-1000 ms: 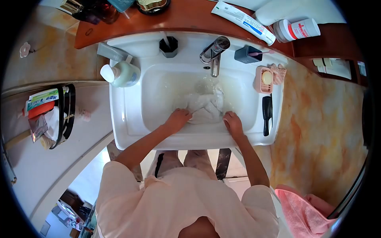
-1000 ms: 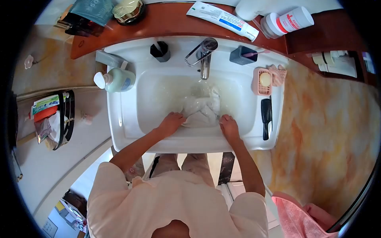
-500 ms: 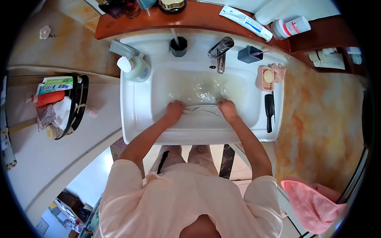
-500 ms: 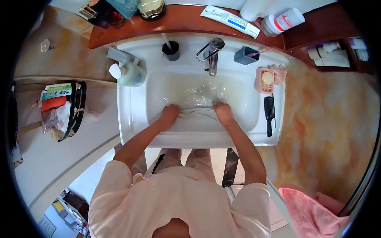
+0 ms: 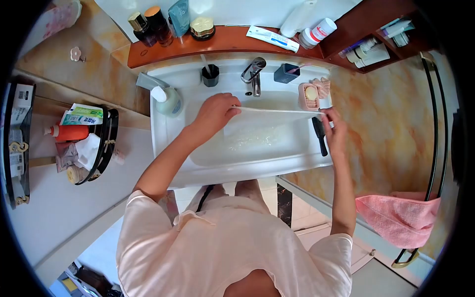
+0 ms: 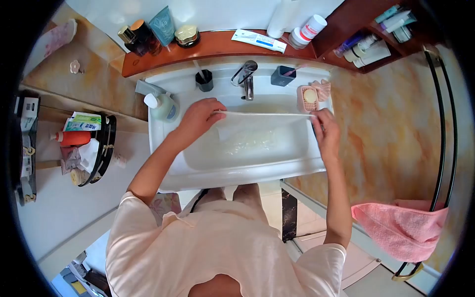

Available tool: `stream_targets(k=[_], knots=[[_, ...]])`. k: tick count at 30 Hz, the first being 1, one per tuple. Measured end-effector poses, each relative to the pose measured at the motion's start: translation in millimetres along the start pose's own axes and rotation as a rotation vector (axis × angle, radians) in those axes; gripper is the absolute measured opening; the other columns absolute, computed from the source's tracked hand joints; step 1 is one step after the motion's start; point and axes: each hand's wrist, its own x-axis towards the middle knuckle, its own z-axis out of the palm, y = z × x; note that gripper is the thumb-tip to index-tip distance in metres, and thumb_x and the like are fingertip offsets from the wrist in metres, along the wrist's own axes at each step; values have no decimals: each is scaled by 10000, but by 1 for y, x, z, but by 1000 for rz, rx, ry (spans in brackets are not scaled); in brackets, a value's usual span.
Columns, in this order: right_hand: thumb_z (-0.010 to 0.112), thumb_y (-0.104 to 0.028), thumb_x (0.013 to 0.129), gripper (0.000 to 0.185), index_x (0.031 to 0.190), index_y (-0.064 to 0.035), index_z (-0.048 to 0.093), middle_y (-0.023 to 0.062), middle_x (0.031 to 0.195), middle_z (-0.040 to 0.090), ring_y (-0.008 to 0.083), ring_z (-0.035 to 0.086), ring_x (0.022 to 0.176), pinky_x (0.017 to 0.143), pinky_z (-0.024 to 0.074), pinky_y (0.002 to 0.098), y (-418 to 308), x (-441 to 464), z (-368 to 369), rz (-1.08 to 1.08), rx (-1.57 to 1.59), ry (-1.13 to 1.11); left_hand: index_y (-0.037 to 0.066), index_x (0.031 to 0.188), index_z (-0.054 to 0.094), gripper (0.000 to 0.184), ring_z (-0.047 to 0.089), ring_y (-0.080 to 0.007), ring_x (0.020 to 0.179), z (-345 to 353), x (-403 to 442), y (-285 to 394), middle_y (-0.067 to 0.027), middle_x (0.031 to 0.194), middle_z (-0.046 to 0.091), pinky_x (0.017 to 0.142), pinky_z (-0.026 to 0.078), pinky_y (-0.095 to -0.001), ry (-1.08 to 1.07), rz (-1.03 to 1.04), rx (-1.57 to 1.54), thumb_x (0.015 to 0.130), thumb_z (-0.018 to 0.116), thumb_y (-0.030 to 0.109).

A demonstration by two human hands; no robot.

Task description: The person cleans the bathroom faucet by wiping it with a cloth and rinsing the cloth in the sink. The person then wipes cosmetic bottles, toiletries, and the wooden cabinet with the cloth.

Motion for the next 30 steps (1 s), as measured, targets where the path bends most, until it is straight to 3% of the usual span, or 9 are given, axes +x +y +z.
stream_targets(k=[3,7,15,19,21,23,26,27,30], knots=[[587,26,832,80,912,16,591,127,833,567,230,576,741,696,461,282,-9,4,-15,8,38,48,16,823,600,113,555,-318,749,-38,4,35,-123,771,565,657,438,-404,-71,-37,65,785,655,107],[591,35,823,84,904,13,591,120,813,562,226,557,711,662,451,283,-6,-3,-7,2,78,5,15,801,599,102,547,-315,728,-28,-10,25,-125,750,545,645,433,-401,-105,8,34,778,654,97],[617,49,793,92,850,-15,583,91,777,565,188,526,663,598,427,270,95,-96,107,193,291,-334,42,785,625,102,570,-306,757,100,-98,-88,-117,770,567,675,447,-413,-247,-288,-9,758,675,127],[645,44,781,109,829,-33,585,77,751,560,168,510,631,580,424,263,132,-99,148,292,290,-352,54,784,632,98,573,-302,767,138,-110,-115,-110,783,575,689,457,-403,-230,-408,3,763,677,138],[682,5,740,148,855,-49,606,102,859,594,210,566,763,664,461,320,150,-80,168,228,54,-352,54,798,629,91,575,-301,774,153,-95,-135,-106,789,578,701,462,-400,-139,-461,65,763,678,123],[713,-46,714,219,915,-65,629,118,964,617,245,591,893,748,479,353,156,-60,190,69,-236,-308,66,845,639,100,570,-311,839,158,-74,-154,-112,808,586,736,461,-407,90,-490,146,762,669,112],[749,-144,680,439,1094,-80,616,133,1216,555,293,503,1151,935,425,419,160,-51,244,-80,-265,-360,62,917,628,150,583,-280,850,168,-69,-165,-100,839,599,733,473,-382,318,-534,152,774,661,89],[767,-203,669,691,1289,-78,487,143,1352,455,306,412,1254,1034,334,472,146,-51,257,-105,-356,-530,58,942,621,168,591,-262,838,171,-71,-167,-93,849,604,723,480,-367,377,-552,138,780,659,80],[763,-213,675,809,1369,-78,371,160,1394,397,300,367,1295,1048,296,508,95,-44,277,-110,-357,-627,51,948,607,157,591,-184,783,214,-105,-167,-56,894,601,688,495,-315,388,-890,-455,809,661,100]])
